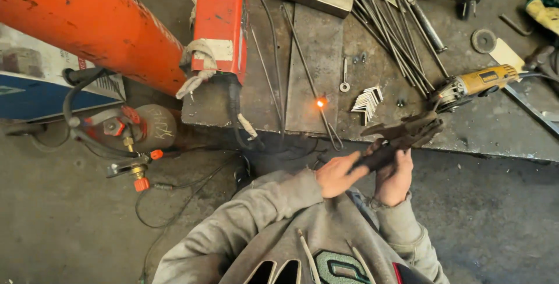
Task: Welding together metal rods and small metal brackets on a workbench.
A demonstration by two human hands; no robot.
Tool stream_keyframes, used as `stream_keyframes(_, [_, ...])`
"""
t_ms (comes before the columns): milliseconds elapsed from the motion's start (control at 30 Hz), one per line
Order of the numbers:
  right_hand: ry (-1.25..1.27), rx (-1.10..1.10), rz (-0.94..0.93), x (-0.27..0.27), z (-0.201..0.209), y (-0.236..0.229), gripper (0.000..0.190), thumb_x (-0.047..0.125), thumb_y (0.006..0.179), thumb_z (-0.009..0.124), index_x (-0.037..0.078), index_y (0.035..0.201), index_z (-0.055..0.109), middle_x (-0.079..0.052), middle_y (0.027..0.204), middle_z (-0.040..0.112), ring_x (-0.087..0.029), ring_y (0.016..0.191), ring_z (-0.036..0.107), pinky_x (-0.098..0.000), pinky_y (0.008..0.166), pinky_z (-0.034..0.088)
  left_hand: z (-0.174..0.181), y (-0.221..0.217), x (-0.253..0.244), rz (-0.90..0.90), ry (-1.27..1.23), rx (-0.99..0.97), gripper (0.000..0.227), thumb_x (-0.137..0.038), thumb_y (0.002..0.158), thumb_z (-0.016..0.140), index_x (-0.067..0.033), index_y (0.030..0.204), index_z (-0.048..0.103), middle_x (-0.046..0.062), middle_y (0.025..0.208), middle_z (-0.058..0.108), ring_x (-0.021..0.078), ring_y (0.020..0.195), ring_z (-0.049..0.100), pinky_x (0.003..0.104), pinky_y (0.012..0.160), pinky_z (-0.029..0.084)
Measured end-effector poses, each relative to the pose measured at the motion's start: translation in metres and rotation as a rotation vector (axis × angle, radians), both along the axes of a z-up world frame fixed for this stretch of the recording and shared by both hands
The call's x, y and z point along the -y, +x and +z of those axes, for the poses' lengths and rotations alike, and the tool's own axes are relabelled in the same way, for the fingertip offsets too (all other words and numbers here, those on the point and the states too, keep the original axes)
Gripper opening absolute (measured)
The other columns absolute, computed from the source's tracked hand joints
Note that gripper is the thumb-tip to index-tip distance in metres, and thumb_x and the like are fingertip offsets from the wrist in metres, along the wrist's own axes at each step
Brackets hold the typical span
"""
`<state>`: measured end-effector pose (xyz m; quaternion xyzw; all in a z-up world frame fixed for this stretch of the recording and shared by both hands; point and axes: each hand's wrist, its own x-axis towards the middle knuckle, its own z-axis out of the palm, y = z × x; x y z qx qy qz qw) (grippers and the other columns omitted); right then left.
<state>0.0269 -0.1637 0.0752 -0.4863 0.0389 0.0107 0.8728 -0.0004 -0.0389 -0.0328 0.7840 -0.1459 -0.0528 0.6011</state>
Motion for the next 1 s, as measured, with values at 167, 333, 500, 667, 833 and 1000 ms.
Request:
stream_keyframes(167, [-0.62,0.082,0.075,0.051,-0.014,-0.019,0.043,0.021,0.108,0.047,-0.001,0.145,0.046,-0.007,0.125,0.061,-0.013,0.111,0.055,-0.0286,0.099,0.044,0.016,0.011,0.027,-0.108,-0.301,-0.318,0.057,-0.044,0.107,0.049,0.0034,0.136,0.057,0.024,0.11,0.073,0.0388,0.108,0.07,0.043,0.093,0.053])
stream_keyframes(333, [-0.756,0.062,0.071,0.098,-0.032,0.003,0.04,0.02,0.108,0.058,-0.003,0.141,0.054,-0.005,0.115,0.066,-0.012,0.104,0.057,-0.0288,0.093,0.048,0.019,0.016,0.056,-0.088,-0.121,-0.196,0.047,-0.041,0.103,0.052,-0.0006,0.116,0.071,0.024,0.106,0.075,0.0388,0.102,0.071,0.045,0.086,0.054])
stream_keyframes(500, [-1.518,0.303,-0.157,0.145,-0.076,0.054,0.044,0.026,0.104,0.072,0.002,0.14,0.062,-0.019,0.11,0.069,-0.037,0.094,0.069,-0.0408,0.086,0.055,-0.105,-0.007,0.052,0.474,-0.194,-0.72,0.062,-0.054,0.107,0.052,0.0021,0.092,0.074,0.018,0.073,0.071,0.0321,0.067,0.069,0.045,0.063,0.053])
stream_keyframes(667, [-1.707,0.345,-0.047,0.17,-0.112,0.083,0.049,0.028,0.098,0.073,0.003,0.139,0.063,-0.023,0.103,0.064,-0.044,0.09,0.063,-0.0488,0.077,0.052,-0.14,0.014,0.051,0.626,-0.842,-0.972,0.057,-0.057,0.101,0.05,-0.0025,0.103,0.065,0.015,0.081,0.075,0.0259,0.063,0.068,0.04,0.059,0.057])
stream_keyframes(833, [-1.718,0.414,-0.039,0.165,-0.124,0.093,0.051,0.03,0.099,0.073,0.003,0.142,0.063,-0.023,0.108,0.061,-0.043,0.097,0.06,-0.0495,0.08,0.051,-0.169,0.016,0.072,0.692,-1.099,-0.8,0.048,-0.049,0.103,0.053,-0.0013,0.105,0.061,0.013,0.075,0.068,0.023,0.057,0.064,0.042,0.058,0.06])
stream_keyframes(1000, [-1.922,0.496,-0.036,0.168,-0.115,0.094,0.055,0.034,0.09,0.08,-0.001,0.131,0.067,-0.021,0.105,0.057,-0.04,0.092,0.055,-0.0477,0.08,0.049,-0.168,0.015,0.069,0.781,-1.015,-0.691,0.044,-0.041,0.105,0.055,0.0018,0.094,0.06,0.009,0.058,0.054,0.0221,0.044,0.051,0.045,0.048,0.054])
